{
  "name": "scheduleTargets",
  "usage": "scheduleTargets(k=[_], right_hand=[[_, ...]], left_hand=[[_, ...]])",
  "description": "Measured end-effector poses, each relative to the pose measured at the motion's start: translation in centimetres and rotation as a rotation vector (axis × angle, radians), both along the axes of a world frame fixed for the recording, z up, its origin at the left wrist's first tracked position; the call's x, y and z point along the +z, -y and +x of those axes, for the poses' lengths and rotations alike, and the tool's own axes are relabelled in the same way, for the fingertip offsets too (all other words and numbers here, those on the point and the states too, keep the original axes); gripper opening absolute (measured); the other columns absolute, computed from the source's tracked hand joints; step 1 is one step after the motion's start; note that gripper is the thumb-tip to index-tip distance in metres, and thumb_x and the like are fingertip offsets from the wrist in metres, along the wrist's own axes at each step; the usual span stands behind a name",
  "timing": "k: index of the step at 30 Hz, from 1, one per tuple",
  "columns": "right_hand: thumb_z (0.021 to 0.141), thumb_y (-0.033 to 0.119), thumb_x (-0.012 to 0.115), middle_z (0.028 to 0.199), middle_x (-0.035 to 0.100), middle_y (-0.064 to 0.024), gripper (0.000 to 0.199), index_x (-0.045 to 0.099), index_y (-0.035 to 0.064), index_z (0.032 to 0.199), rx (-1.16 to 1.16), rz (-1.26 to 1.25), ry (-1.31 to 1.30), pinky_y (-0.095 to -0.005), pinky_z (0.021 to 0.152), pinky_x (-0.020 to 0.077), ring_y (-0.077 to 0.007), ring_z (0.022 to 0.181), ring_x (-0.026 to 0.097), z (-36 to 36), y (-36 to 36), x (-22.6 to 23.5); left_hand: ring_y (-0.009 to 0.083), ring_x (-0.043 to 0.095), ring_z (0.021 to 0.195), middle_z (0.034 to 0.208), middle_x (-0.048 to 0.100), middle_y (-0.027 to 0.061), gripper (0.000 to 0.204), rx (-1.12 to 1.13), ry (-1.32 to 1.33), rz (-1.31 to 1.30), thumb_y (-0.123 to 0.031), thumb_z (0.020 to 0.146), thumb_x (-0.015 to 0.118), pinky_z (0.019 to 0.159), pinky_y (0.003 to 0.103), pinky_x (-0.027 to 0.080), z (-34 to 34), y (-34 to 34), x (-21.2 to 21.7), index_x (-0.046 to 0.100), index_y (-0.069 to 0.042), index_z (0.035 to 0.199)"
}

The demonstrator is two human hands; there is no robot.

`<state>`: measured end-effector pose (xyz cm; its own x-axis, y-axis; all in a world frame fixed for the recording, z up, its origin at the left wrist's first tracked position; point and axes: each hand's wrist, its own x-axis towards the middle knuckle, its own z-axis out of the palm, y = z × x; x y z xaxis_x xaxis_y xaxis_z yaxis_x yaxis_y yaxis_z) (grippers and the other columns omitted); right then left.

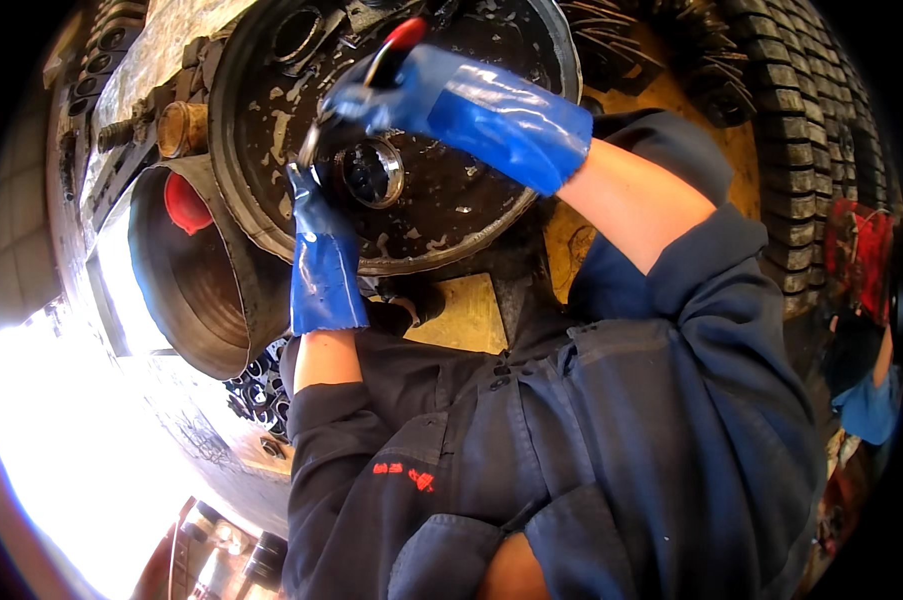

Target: The person sits on the floor of a workshop and uses a red-handled wire brush to scrub small, dark metal rings inside a large metal basin filled with liquid. The person repeatedly picks up the rings, scrubs them, and places them back into the basin or onto a pile nearby.

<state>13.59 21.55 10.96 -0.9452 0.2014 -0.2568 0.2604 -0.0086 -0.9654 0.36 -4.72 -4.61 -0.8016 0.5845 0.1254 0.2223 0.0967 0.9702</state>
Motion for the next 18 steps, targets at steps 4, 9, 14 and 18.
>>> scheduleTargets(k=[4,9,14,18], right_hand=[[0.092,0.029,0.076,0.099,0.077,-0.0031,0.023,0.076,0.0199,0.113,0.227,0.491,-0.334,-0.0363,0.085,0.0571,-0.0211,0.093,0.071,0.8,-0.3,-3.6],[0.090,0.037,0.068,0.079,0.070,-0.0084,0.032,0.072,0.0048,0.088,-0.108,0.154,0.185,-0.0340,0.068,0.0514,-0.0165,0.070,0.062,-2.0,-1.4,-5.5],[0.089,0.039,0.070,0.076,0.069,-0.0056,0.034,0.072,0.0052,0.084,-0.340,-0.217,0.117,-0.0343,0.065,0.0493,-0.0150,0.070,0.061,-1.0,-1.3,-7.0],[0.091,0.047,0.068,0.084,0.070,-0.0075,0.039,0.072,0.0085,0.097,-0.093,-0.022,0.072,-0.0358,0.077,0.0509,-0.0171,0.082,0.065,-0.1,-0.3,-3.9]], left_hand=[[0.0294,0.063,0.114,0.128,0.061,0.0197,0.062,0.136,0.333,-0.198,-0.042,0.100,0.058,0.099,0.041,0.054,3.8,-5.6,4.0,0.045,0.000,0.143],[0.0268,0.056,0.131,0.154,0.044,0.0216,0.068,0.069,-0.697,-0.264,-0.029,0.104,0.048,0.111,0.034,0.047,-3.3,2.2,-4.8,0.025,0.005,0.159],[0.0202,0.042,0.143,0.165,0.030,0.0149,0.061,0.342,0.106,-0.289,0.004,0.100,0.029,0.120,0.027,0.034,2.0,-3.0,-0.8,0.022,0.003,0.161],[0.0211,0.038,0.147,0.166,0.029,0.0156,0.059,0.438,0.496,0.224,-0.008,0.103,0.033,0.121,0.027,0.031,3.0,-4.3,1.2,0.027,-0.002,0.161]])
